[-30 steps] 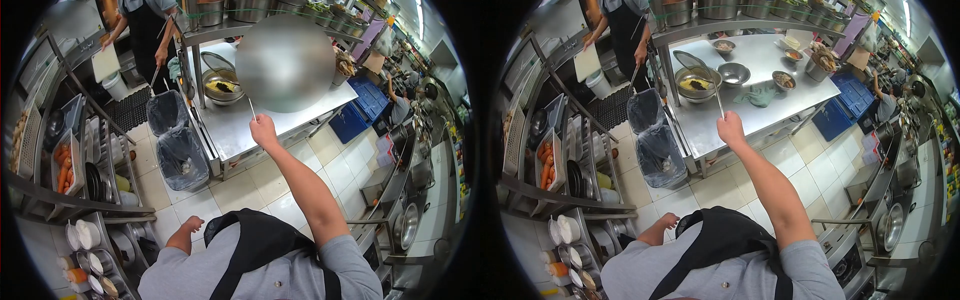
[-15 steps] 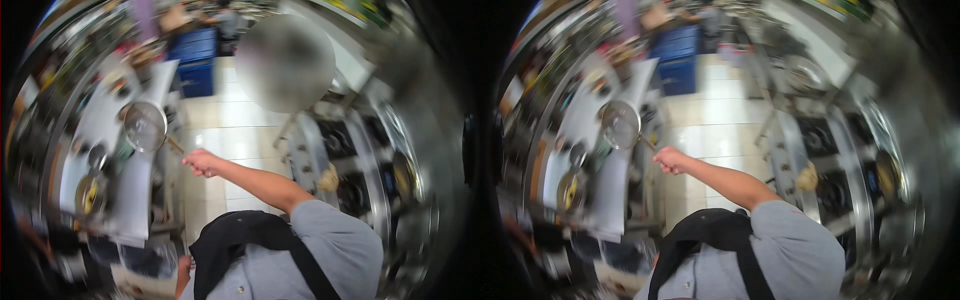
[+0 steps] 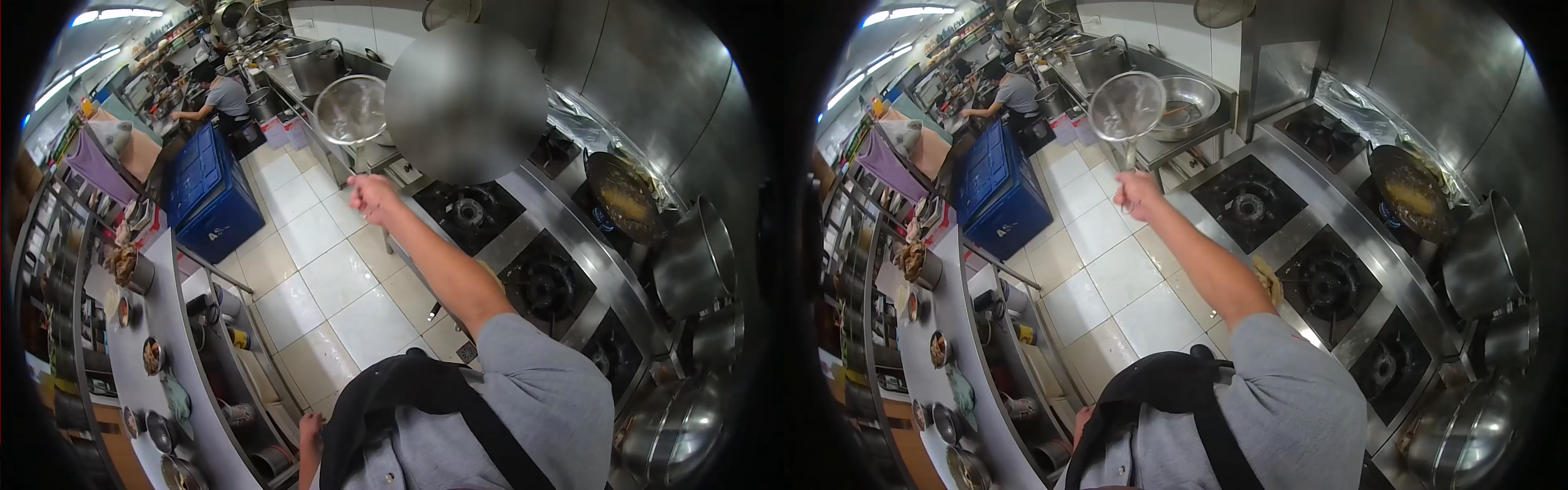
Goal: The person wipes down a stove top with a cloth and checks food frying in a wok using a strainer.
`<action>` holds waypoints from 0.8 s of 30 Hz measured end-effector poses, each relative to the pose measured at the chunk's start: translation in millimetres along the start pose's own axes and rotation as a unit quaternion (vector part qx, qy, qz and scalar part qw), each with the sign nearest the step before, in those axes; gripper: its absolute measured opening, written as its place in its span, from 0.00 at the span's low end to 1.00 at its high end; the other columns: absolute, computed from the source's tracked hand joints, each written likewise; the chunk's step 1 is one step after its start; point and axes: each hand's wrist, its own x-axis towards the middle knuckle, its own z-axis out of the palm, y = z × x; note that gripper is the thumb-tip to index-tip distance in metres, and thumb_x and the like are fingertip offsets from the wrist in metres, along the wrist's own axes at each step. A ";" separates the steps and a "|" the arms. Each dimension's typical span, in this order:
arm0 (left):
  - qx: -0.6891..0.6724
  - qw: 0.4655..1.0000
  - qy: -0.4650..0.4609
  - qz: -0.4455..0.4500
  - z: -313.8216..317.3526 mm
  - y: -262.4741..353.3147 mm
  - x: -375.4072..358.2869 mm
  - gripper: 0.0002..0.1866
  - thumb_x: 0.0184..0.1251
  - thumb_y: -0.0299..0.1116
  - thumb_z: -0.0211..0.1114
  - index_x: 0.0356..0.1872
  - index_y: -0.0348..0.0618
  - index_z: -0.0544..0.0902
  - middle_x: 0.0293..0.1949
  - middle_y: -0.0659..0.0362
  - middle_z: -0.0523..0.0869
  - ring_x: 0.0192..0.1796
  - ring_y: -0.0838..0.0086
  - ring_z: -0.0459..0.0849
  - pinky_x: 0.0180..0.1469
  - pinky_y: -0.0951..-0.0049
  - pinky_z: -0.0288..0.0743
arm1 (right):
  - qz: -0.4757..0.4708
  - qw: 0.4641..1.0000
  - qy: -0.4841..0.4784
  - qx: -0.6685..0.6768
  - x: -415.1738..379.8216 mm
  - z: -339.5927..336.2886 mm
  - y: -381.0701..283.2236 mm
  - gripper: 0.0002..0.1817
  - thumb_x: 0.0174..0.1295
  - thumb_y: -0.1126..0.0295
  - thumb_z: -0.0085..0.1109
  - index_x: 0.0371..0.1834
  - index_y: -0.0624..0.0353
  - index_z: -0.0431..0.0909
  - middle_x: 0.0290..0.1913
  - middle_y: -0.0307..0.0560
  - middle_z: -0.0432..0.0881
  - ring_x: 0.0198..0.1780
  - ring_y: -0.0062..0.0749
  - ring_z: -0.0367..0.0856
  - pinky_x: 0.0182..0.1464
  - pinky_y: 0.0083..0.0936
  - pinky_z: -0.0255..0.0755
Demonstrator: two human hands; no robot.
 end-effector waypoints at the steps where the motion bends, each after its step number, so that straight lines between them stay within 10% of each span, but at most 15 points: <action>1: 0.027 1.000 0.011 -0.002 13.0 43.5 -5.5 0.14 0.59 0.35 0.60 0.41 0.35 0.78 0.32 0.52 0.82 0.32 0.65 0.82 0.33 0.68 0.74 | 0.002 1.000 0.012 0.021 13.9 -10.0 -17.9 0.05 0.57 0.75 0.50 0.34 0.65 0.69 0.16 0.42 0.67 0.13 0.27 0.65 0.16 0.23 0.61; 4: 0.060 0.997 -0.028 0.027 47.1 95.1 17.9 0.15 0.59 0.36 0.60 0.42 0.35 0.78 0.32 0.52 0.83 0.32 0.65 0.82 0.33 0.70 0.75 | 0.001 0.998 0.025 0.052 56.8 -44.5 -54.6 0.05 0.55 0.77 0.47 0.35 0.66 0.70 0.16 0.41 0.65 0.14 0.25 0.63 0.16 0.19 0.59; 7: 0.199 0.962 -0.051 0.181 72.6 12.9 125.2 0.17 0.60 0.37 0.61 0.44 0.35 0.77 0.32 0.52 0.84 0.32 0.65 0.83 0.33 0.68 0.76 | 0.017 0.994 0.035 0.098 78.5 -75.6 -69.8 0.03 0.54 0.79 0.47 0.31 0.66 0.69 0.17 0.41 0.66 0.14 0.25 0.64 0.16 0.18 0.60; 15: 0.239 0.951 -0.163 0.111 77.6 94.2 187.5 0.16 0.60 0.37 0.60 0.45 0.35 0.77 0.32 0.52 0.84 0.33 0.65 0.83 0.34 0.67 0.77 | -0.003 0.995 0.063 0.083 107.1 -110.9 -86.5 0.10 0.54 0.78 0.56 0.20 0.54 0.66 0.17 0.36 0.63 0.15 0.20 0.61 0.16 0.17 0.59; 24: 0.346 0.877 -0.280 0.179 80.4 222.1 317.2 0.16 0.61 0.36 0.59 0.45 0.35 0.77 0.32 0.51 0.84 0.34 0.65 0.83 0.35 0.66 0.77 | -0.020 0.982 0.137 0.126 93.9 -112.9 -114.6 0.06 0.55 0.79 0.50 0.22 0.63 0.67 0.15 0.41 0.64 0.14 0.24 0.63 0.15 0.20 0.60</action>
